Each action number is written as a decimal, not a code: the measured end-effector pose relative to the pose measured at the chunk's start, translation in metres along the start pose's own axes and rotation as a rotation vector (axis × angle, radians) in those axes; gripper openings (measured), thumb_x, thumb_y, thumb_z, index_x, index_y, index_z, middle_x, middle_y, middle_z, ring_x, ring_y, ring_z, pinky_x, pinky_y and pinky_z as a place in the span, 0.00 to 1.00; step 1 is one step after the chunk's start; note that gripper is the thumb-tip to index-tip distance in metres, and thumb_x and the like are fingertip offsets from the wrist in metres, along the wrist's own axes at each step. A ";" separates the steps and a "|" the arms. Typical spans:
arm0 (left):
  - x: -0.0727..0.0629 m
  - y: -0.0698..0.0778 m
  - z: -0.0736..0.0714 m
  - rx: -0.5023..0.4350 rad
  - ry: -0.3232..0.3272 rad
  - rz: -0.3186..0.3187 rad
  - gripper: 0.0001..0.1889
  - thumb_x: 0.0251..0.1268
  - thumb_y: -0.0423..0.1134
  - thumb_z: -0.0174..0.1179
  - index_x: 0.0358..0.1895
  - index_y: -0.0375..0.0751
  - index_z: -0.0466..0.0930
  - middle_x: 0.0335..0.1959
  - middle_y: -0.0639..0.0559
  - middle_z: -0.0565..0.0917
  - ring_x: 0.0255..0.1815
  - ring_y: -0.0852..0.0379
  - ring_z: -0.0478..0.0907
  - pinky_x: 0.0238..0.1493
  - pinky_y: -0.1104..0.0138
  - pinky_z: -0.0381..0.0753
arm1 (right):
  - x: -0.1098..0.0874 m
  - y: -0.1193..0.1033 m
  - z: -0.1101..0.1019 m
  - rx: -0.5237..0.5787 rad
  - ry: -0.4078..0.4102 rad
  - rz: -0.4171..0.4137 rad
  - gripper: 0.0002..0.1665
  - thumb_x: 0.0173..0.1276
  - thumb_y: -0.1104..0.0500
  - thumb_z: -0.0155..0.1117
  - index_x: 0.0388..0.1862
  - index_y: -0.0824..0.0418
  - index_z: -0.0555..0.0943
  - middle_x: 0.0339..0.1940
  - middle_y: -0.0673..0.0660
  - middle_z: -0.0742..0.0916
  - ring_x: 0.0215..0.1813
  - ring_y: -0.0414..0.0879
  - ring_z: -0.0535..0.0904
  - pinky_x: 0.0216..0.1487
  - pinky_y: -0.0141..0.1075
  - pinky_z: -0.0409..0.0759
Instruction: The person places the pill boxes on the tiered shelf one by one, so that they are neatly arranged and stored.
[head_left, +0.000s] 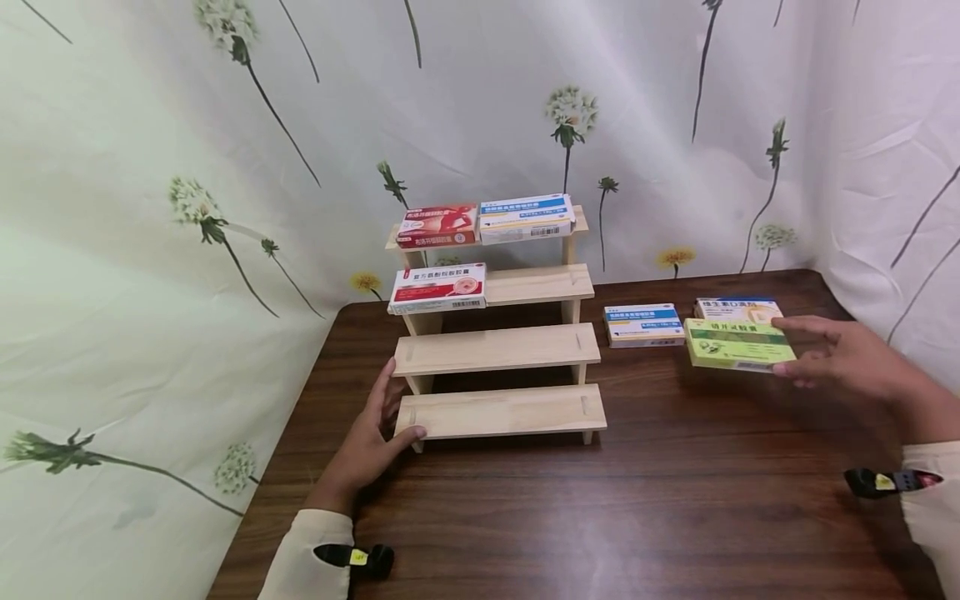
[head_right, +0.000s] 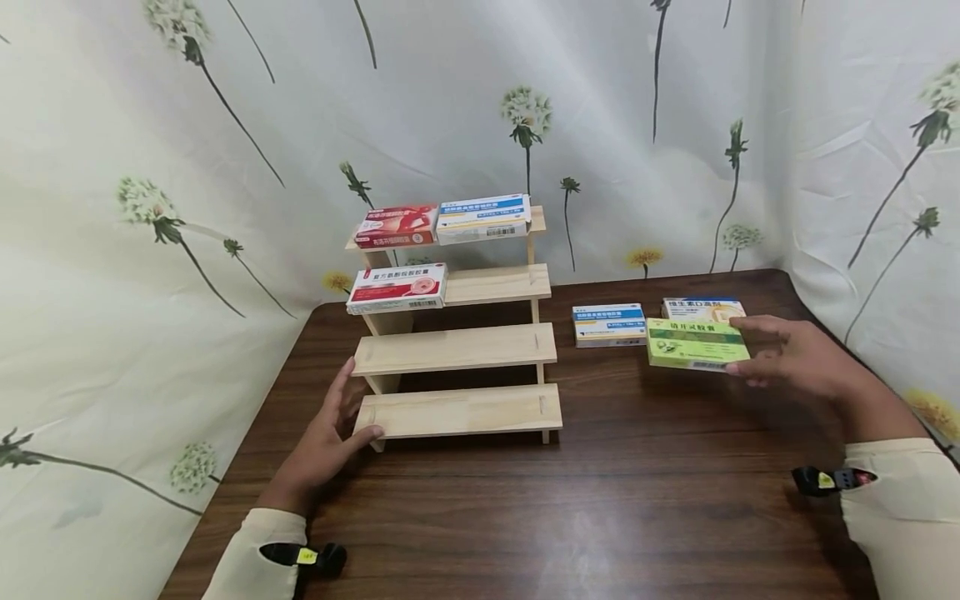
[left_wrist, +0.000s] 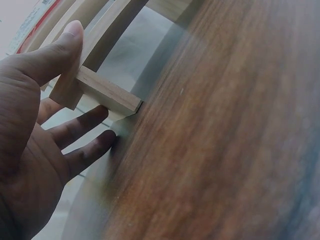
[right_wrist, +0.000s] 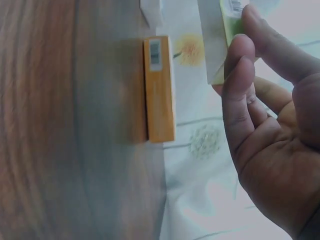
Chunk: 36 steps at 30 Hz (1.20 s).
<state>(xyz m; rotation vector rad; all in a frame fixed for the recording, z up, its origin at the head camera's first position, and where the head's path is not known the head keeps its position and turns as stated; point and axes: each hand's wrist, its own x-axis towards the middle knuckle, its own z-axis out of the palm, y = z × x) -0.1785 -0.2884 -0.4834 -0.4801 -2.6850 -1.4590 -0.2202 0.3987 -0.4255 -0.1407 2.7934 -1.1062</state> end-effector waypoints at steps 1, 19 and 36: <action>0.000 0.000 0.000 0.000 0.000 0.000 0.61 0.73 0.39 0.74 0.92 0.67 0.33 0.87 0.31 0.62 0.84 0.24 0.65 0.76 0.26 0.67 | 0.000 -0.003 0.000 0.008 0.008 -0.010 0.53 0.73 0.54 0.80 0.87 0.70 0.62 0.58 0.63 0.89 0.34 0.40 0.87 0.36 0.39 0.88; -0.002 0.002 0.002 -0.007 -0.002 0.009 0.61 0.74 0.38 0.74 0.92 0.64 0.32 0.87 0.31 0.62 0.84 0.26 0.67 0.75 0.29 0.71 | 0.002 -0.079 -0.005 0.052 0.045 -0.106 0.47 0.73 0.55 0.78 0.85 0.65 0.68 0.28 0.55 0.93 0.32 0.43 0.90 0.35 0.36 0.85; 0.000 0.001 0.001 -0.021 -0.004 0.017 0.61 0.74 0.38 0.74 0.92 0.67 0.32 0.87 0.30 0.62 0.83 0.26 0.67 0.75 0.29 0.71 | -0.002 -0.155 0.006 0.218 0.044 -0.093 0.49 0.70 0.58 0.82 0.86 0.60 0.70 0.42 0.48 0.96 0.32 0.41 0.91 0.38 0.38 0.89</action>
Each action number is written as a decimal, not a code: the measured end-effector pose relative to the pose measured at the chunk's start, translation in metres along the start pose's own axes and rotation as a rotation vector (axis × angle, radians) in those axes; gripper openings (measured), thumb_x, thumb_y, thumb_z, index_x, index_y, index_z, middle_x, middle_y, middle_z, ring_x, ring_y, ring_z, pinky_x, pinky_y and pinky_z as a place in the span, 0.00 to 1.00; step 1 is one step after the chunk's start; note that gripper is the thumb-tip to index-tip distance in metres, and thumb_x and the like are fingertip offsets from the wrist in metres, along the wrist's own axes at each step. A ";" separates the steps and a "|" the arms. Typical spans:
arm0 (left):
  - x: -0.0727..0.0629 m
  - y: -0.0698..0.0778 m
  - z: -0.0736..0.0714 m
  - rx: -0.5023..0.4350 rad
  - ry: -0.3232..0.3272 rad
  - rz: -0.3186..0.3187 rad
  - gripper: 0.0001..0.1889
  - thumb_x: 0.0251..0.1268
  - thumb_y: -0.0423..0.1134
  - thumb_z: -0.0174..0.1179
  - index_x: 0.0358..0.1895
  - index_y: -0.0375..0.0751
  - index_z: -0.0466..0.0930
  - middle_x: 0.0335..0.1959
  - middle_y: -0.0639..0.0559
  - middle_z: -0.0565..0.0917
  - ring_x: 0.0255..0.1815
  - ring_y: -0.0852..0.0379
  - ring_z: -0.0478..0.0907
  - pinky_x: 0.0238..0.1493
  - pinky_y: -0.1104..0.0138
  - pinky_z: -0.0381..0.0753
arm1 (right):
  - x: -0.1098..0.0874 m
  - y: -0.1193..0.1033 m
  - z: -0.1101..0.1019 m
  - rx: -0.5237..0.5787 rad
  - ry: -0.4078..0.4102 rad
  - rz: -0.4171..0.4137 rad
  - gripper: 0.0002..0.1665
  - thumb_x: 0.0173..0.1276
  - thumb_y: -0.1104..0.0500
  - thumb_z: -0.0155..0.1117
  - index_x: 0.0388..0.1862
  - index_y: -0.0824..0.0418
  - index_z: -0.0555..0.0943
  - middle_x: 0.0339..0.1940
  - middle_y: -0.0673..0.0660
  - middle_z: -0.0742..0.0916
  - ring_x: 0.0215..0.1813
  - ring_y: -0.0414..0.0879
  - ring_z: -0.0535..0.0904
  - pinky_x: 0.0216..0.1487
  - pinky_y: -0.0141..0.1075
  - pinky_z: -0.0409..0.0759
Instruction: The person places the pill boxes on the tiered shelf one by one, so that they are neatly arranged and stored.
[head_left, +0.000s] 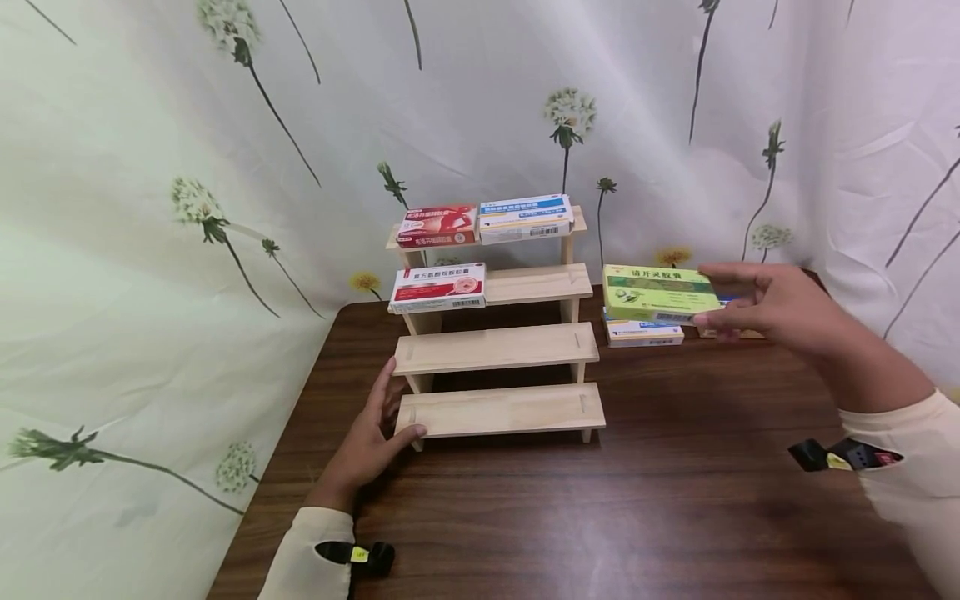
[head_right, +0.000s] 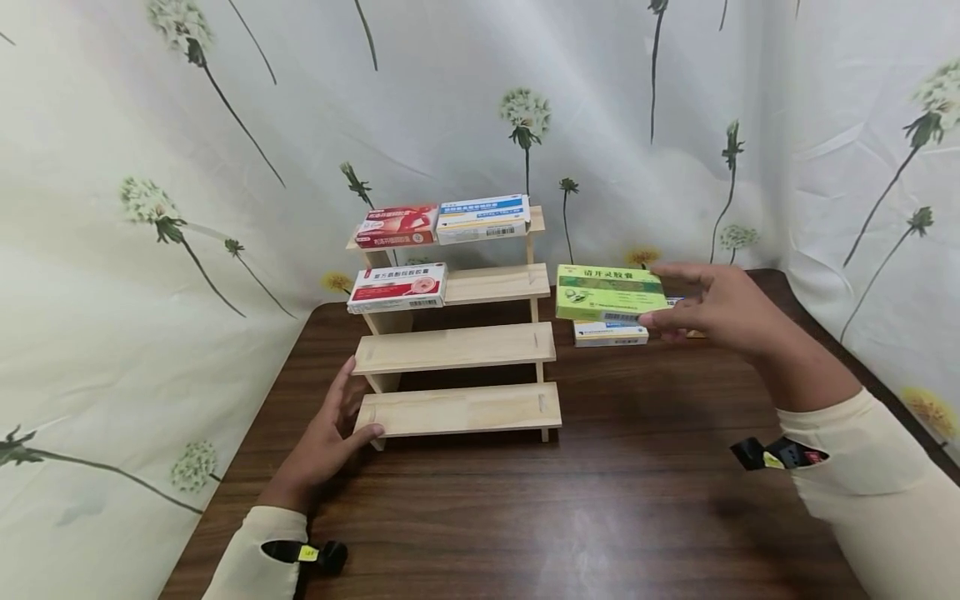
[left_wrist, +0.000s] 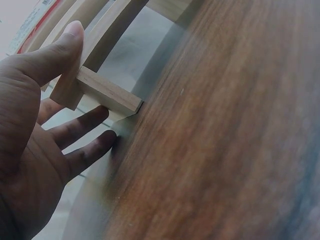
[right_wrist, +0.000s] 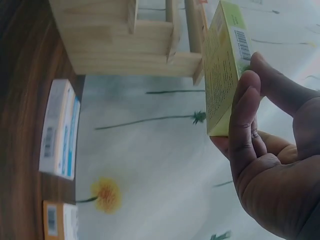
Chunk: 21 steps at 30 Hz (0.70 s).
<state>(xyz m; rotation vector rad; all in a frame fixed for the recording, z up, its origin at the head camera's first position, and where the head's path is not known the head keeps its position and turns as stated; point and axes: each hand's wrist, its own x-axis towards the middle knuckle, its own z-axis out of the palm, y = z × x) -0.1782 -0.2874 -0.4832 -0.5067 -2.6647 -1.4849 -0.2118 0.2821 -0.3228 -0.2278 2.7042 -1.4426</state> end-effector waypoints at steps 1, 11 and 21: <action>0.000 0.000 0.000 -0.001 -0.001 -0.001 0.61 0.74 0.38 0.74 0.92 0.67 0.32 0.87 0.30 0.62 0.83 0.26 0.68 0.75 0.29 0.71 | 0.001 -0.002 0.002 0.002 -0.003 -0.004 0.49 0.70 0.59 0.82 0.86 0.60 0.69 0.37 0.48 0.96 0.32 0.41 0.90 0.38 0.37 0.89; -0.002 -0.003 0.000 -0.009 0.003 -0.002 0.61 0.73 0.37 0.74 0.92 0.68 0.33 0.86 0.31 0.64 0.83 0.27 0.68 0.75 0.30 0.71 | 0.024 -0.033 0.023 0.020 -0.072 -0.023 0.50 0.70 0.56 0.82 0.87 0.56 0.68 0.27 0.55 0.92 0.28 0.47 0.85 0.33 0.44 0.85; 0.000 -0.002 -0.001 -0.014 -0.003 0.010 0.61 0.74 0.37 0.74 0.91 0.69 0.33 0.86 0.32 0.64 0.83 0.28 0.69 0.75 0.32 0.71 | 0.051 -0.059 0.049 -0.012 -0.082 -0.087 0.48 0.71 0.55 0.82 0.86 0.58 0.70 0.46 0.61 0.96 0.34 0.46 0.92 0.34 0.40 0.87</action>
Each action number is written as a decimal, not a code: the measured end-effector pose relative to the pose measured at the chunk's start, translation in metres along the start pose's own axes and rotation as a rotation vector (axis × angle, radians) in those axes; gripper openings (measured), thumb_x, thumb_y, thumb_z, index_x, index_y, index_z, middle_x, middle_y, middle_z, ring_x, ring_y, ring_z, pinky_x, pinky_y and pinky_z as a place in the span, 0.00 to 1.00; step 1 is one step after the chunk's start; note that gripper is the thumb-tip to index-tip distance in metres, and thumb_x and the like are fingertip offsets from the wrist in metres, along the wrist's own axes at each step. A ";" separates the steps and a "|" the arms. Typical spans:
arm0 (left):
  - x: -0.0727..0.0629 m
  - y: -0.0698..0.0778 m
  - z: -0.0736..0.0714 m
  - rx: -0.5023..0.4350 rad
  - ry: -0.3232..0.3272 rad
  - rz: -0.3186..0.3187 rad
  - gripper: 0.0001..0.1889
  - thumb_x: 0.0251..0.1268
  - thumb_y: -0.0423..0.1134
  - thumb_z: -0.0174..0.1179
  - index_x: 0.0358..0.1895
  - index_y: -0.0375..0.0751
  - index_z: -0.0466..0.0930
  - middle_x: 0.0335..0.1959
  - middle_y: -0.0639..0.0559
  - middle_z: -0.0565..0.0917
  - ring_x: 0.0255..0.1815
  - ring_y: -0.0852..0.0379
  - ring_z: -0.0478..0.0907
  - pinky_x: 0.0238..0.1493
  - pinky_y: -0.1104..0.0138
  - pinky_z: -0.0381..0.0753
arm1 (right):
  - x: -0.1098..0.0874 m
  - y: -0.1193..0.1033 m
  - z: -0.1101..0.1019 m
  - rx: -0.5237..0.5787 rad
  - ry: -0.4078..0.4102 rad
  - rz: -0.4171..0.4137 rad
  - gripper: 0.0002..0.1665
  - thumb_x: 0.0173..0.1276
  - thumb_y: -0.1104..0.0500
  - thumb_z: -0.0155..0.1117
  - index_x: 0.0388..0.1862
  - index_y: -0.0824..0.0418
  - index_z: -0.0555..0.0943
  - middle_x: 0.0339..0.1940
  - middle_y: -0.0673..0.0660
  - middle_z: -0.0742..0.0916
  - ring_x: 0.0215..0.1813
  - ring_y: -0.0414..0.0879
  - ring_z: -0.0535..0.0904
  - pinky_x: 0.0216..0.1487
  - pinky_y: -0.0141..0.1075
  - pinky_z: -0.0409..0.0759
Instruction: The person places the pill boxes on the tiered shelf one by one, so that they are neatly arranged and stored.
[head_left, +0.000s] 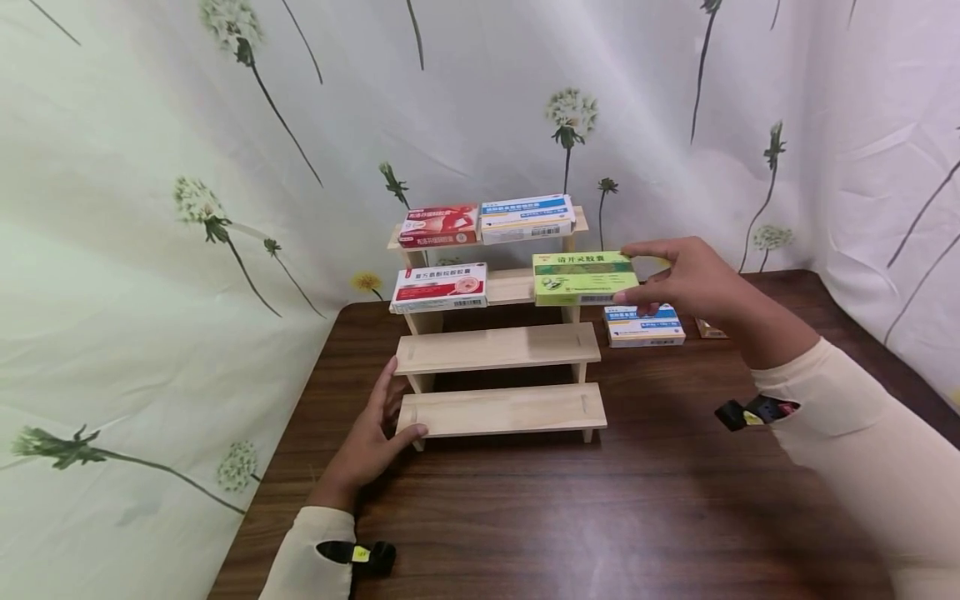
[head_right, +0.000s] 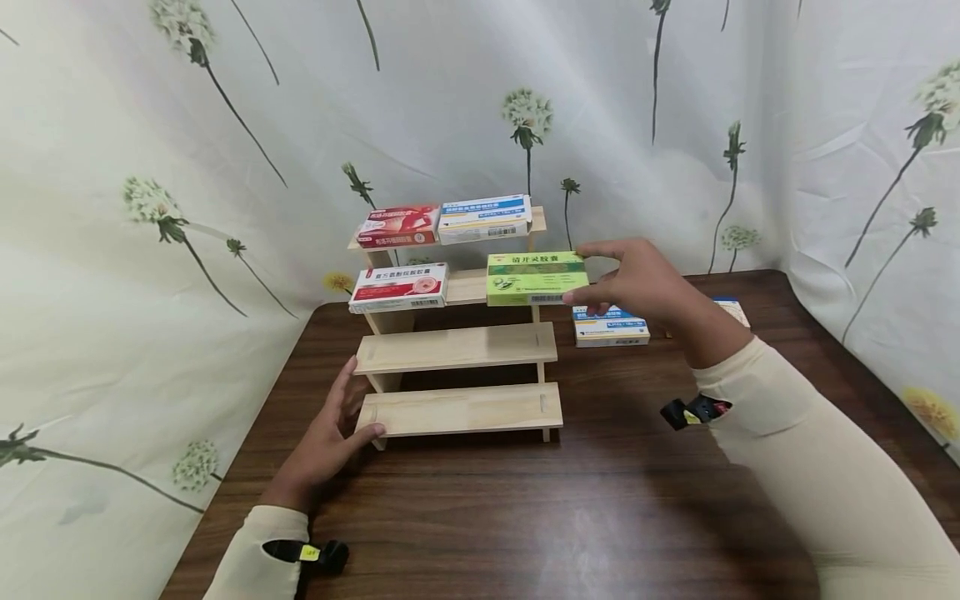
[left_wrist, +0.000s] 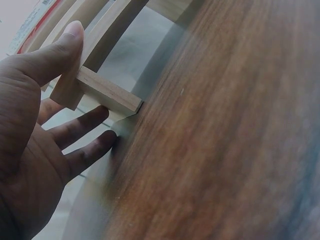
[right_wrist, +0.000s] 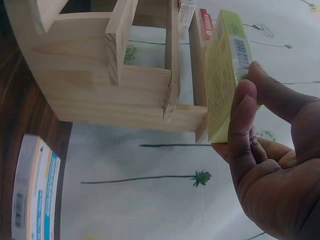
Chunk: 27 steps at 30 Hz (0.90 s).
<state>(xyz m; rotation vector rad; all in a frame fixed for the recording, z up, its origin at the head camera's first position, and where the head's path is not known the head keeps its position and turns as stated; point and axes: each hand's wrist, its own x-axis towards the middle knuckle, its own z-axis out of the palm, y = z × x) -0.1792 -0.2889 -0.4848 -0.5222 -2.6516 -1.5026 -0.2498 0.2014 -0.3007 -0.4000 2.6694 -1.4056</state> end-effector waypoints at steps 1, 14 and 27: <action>0.000 0.000 0.000 0.000 0.000 0.000 0.61 0.74 0.37 0.74 0.91 0.69 0.33 0.86 0.32 0.64 0.83 0.28 0.68 0.75 0.32 0.71 | 0.003 -0.001 0.002 0.001 0.000 -0.004 0.48 0.71 0.55 0.82 0.85 0.58 0.71 0.47 0.62 0.96 0.34 0.46 0.92 0.35 0.40 0.87; 0.000 0.001 0.000 0.009 0.001 -0.018 0.61 0.73 0.38 0.74 0.92 0.67 0.33 0.86 0.31 0.63 0.83 0.27 0.68 0.76 0.30 0.70 | 0.030 -0.007 0.026 0.070 -0.012 -0.005 0.47 0.69 0.57 0.82 0.84 0.58 0.73 0.42 0.60 0.96 0.31 0.45 0.90 0.38 0.39 0.88; 0.000 0.001 0.001 0.011 0.005 -0.011 0.61 0.74 0.38 0.74 0.92 0.68 0.33 0.86 0.31 0.63 0.83 0.27 0.68 0.76 0.30 0.70 | 0.043 -0.006 0.044 0.066 0.008 -0.012 0.48 0.69 0.56 0.83 0.84 0.58 0.72 0.40 0.64 0.96 0.32 0.48 0.93 0.39 0.40 0.89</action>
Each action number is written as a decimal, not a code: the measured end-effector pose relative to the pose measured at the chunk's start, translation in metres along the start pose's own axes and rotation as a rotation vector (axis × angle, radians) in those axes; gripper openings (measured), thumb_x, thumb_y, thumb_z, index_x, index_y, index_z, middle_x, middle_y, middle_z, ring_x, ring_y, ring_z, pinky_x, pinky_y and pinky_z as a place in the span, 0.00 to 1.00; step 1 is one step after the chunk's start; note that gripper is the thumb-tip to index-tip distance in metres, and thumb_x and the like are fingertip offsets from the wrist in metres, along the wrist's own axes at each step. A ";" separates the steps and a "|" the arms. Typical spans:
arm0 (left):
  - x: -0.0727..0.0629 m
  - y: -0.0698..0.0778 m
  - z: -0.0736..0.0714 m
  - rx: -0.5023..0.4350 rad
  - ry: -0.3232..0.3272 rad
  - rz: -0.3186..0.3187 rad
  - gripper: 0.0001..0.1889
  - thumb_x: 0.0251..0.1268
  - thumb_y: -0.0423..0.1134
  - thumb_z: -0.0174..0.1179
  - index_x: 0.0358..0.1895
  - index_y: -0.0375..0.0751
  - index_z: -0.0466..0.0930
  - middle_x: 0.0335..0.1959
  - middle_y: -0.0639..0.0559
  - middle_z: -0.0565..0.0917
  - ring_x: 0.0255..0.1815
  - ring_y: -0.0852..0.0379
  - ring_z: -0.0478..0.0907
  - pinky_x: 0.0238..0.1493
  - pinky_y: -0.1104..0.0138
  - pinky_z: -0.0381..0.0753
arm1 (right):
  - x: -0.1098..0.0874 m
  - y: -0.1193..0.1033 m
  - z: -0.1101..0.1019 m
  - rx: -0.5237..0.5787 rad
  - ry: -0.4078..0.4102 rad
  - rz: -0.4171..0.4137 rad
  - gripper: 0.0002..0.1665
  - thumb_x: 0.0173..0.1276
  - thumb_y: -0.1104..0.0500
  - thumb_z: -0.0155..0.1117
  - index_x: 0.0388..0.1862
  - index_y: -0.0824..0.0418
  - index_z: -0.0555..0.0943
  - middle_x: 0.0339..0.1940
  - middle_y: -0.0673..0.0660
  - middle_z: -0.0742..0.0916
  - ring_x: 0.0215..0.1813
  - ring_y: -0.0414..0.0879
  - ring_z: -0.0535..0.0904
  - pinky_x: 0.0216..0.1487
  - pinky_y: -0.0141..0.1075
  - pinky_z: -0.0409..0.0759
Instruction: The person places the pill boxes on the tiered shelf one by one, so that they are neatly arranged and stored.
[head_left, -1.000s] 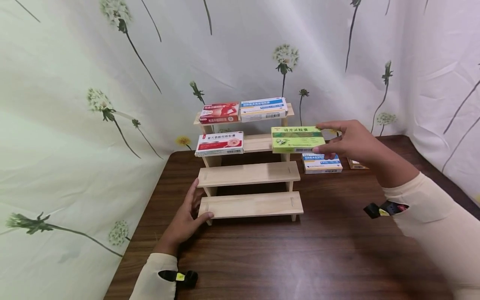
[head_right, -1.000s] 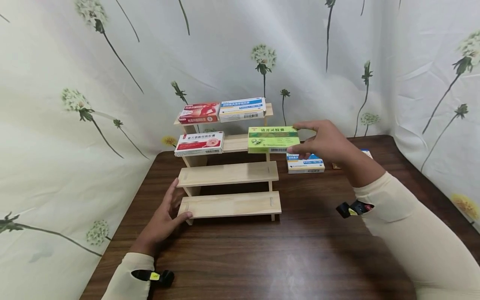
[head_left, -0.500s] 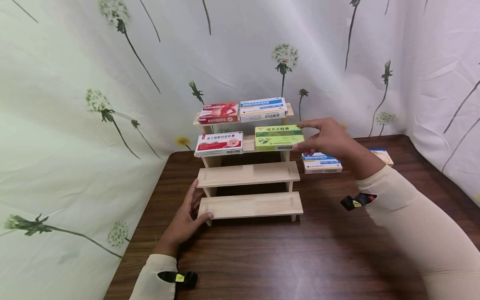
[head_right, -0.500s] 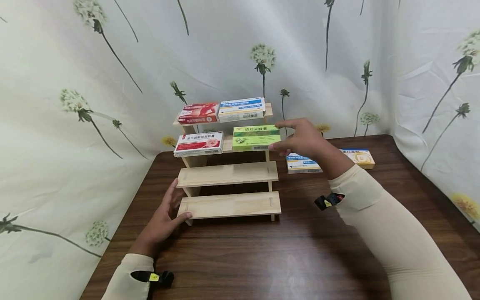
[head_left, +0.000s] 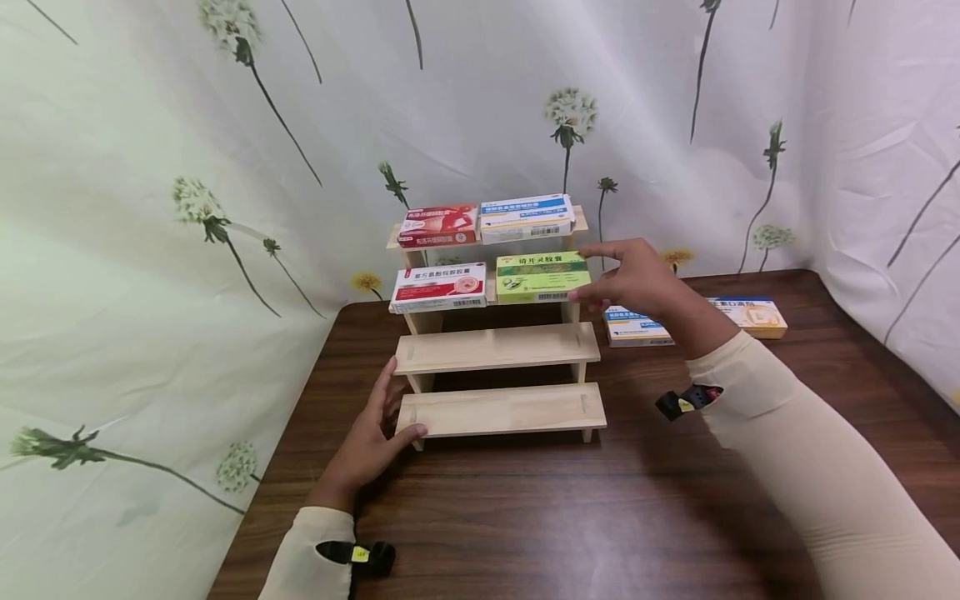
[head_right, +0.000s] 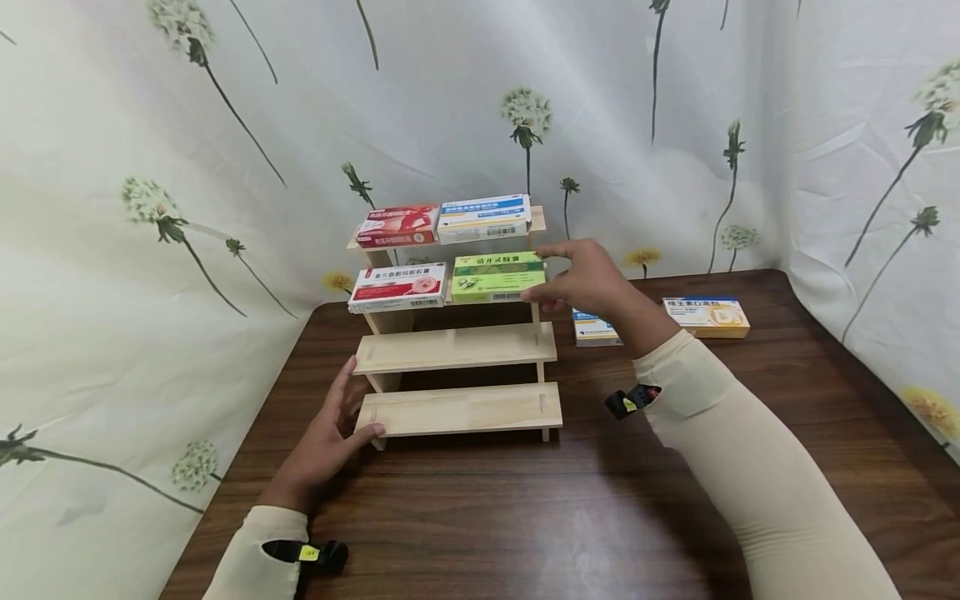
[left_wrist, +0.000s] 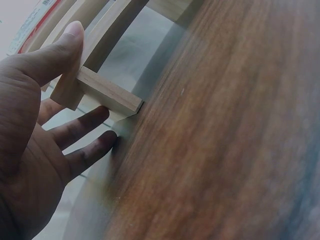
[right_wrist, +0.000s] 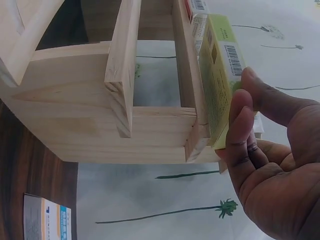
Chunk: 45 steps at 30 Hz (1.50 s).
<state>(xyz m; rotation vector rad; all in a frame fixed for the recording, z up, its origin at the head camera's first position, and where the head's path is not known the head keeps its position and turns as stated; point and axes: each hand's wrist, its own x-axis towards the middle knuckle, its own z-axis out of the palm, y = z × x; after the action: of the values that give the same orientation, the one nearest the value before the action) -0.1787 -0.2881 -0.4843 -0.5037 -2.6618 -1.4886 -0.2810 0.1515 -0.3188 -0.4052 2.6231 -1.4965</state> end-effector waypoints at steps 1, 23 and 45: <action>0.000 0.000 0.000 -0.001 -0.002 -0.001 0.61 0.74 0.38 0.74 0.92 0.68 0.33 0.86 0.31 0.63 0.83 0.27 0.68 0.76 0.30 0.70 | 0.001 0.000 0.001 0.000 0.000 0.000 0.48 0.69 0.57 0.83 0.84 0.58 0.72 0.39 0.65 0.96 0.31 0.47 0.92 0.39 0.40 0.89; -0.001 0.001 0.000 0.001 -0.005 0.005 0.61 0.74 0.37 0.74 0.92 0.66 0.33 0.87 0.30 0.63 0.83 0.26 0.67 0.76 0.30 0.70 | 0.006 0.006 0.009 0.031 -0.061 -0.003 0.47 0.71 0.58 0.81 0.85 0.62 0.70 0.26 0.56 0.93 0.27 0.45 0.89 0.37 0.40 0.86; 0.000 0.002 0.000 -0.003 -0.005 -0.003 0.61 0.74 0.38 0.74 0.92 0.66 0.33 0.86 0.30 0.63 0.83 0.26 0.68 0.76 0.30 0.70 | 0.006 0.004 0.011 -0.034 -0.052 -0.016 0.49 0.71 0.58 0.81 0.85 0.66 0.68 0.54 0.74 0.92 0.39 0.54 0.96 0.44 0.45 0.93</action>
<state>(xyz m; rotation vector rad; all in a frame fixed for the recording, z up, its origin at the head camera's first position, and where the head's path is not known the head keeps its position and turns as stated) -0.1777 -0.2876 -0.4825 -0.5047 -2.6659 -1.4943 -0.2852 0.1431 -0.3277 -0.4626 2.6150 -1.4278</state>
